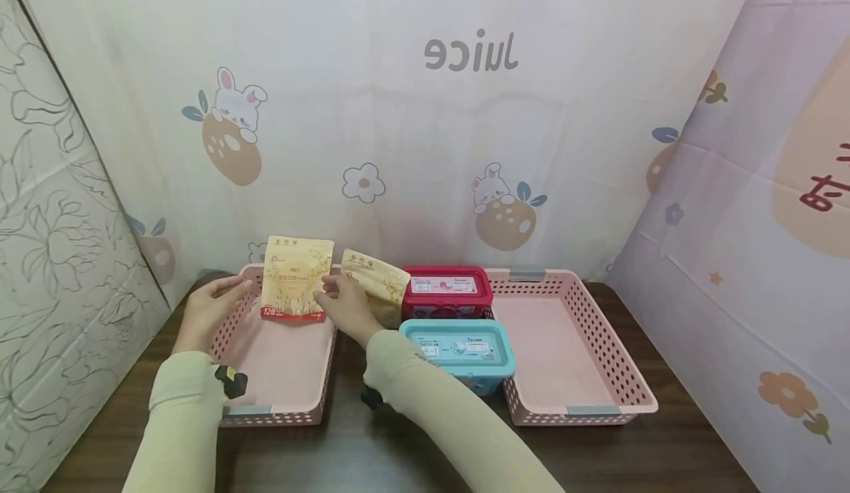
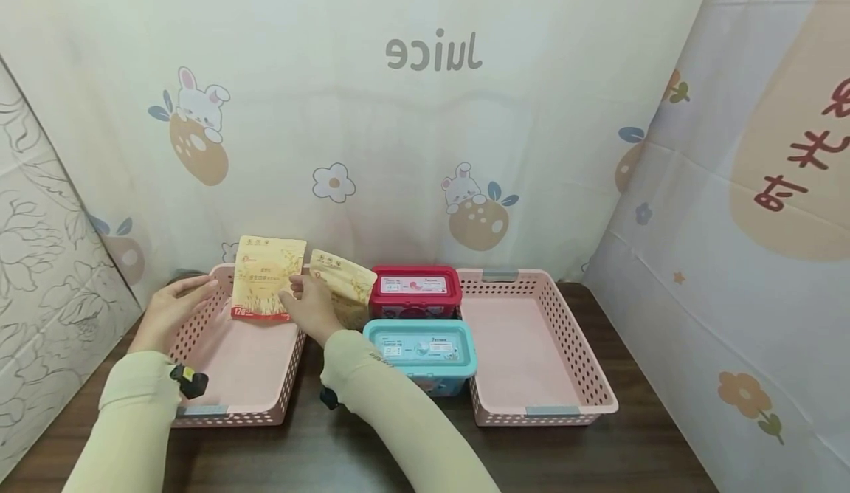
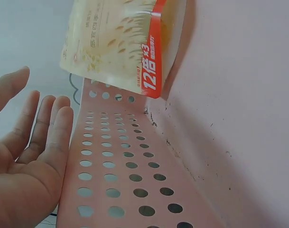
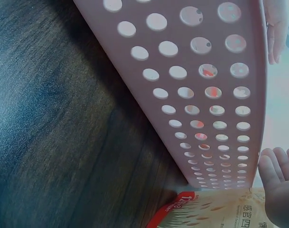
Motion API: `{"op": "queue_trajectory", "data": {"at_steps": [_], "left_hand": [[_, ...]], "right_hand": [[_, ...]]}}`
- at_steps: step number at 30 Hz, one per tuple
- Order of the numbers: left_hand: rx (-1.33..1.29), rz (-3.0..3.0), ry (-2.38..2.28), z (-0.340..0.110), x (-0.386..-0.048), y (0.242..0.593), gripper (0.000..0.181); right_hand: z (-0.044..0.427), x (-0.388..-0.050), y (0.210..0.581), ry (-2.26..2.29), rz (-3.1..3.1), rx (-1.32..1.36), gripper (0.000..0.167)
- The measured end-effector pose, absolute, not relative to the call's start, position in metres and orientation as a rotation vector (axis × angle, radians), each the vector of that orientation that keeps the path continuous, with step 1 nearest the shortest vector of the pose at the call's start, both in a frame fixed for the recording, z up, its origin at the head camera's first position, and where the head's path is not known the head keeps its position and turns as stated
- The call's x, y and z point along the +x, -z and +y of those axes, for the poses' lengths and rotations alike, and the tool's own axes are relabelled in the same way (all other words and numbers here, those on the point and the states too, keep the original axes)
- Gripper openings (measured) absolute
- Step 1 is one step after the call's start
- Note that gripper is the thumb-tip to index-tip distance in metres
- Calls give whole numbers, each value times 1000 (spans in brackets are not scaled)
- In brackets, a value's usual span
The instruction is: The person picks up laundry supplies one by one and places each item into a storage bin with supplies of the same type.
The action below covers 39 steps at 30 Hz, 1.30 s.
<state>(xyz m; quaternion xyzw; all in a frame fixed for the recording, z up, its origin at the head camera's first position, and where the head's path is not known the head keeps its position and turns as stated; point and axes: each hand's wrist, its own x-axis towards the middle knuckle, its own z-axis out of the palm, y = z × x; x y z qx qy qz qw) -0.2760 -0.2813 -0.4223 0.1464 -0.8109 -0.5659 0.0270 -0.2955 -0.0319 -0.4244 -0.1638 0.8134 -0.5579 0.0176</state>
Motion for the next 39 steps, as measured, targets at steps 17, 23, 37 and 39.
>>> {"op": "queue_trajectory", "data": {"at_steps": [17,23,37,39], "left_hand": [[373,-2561,1737,-280,-271,417,89],[295,-2708,1654,-278,-266,401,96],[96,-2665,1595,-259,-254,378,91],[77,-2654,1609,-257,-252,376,90]], "right_hand": [[-29,-294,421,1687,2549,-462,45],[-23,-288,412,1678,2540,-505,48],[-5,-276,392,1667,2563,-655,48],[-1,-274,390,1660,2557,-673,47]]}}
